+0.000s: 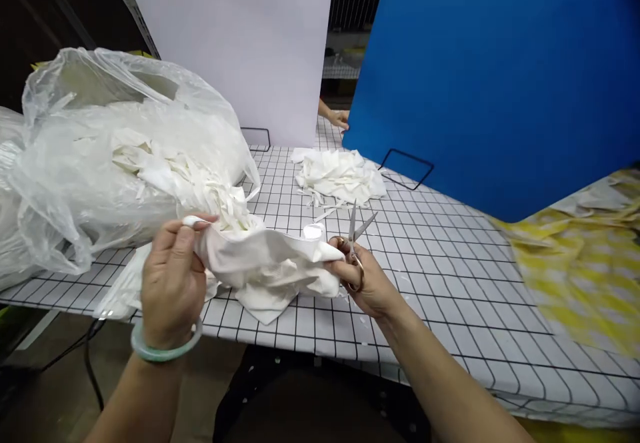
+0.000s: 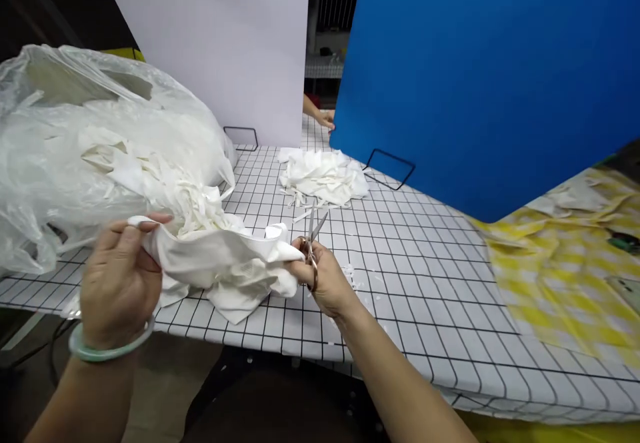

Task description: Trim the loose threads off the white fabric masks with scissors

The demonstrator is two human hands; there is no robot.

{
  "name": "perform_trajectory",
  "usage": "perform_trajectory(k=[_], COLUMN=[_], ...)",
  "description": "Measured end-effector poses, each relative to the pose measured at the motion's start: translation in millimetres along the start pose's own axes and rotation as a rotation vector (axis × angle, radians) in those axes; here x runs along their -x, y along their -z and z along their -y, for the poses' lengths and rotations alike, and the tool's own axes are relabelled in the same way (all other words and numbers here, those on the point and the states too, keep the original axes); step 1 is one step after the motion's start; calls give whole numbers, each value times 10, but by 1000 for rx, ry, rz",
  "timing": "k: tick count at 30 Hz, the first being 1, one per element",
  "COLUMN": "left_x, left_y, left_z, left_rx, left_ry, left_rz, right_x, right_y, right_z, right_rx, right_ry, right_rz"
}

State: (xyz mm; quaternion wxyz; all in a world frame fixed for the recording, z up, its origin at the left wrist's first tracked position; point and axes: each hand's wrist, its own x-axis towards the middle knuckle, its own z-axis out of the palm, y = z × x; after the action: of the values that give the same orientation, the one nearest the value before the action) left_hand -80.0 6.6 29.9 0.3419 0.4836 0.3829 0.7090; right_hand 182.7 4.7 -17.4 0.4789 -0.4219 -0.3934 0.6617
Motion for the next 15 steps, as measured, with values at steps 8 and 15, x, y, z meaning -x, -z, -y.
perform_trajectory(k=[8,15], left_x=[-819,-1852], left_y=[-1133,-2056], left_z=[336,379], left_rx=[-155,-218], left_ry=[-7,-258], left_rz=[525,608], right_x=[-698,-1879], right_y=[5,715], right_z=[723,2015], right_rx=[155,804], right_ry=[339,827], right_rz=[-111,-508])
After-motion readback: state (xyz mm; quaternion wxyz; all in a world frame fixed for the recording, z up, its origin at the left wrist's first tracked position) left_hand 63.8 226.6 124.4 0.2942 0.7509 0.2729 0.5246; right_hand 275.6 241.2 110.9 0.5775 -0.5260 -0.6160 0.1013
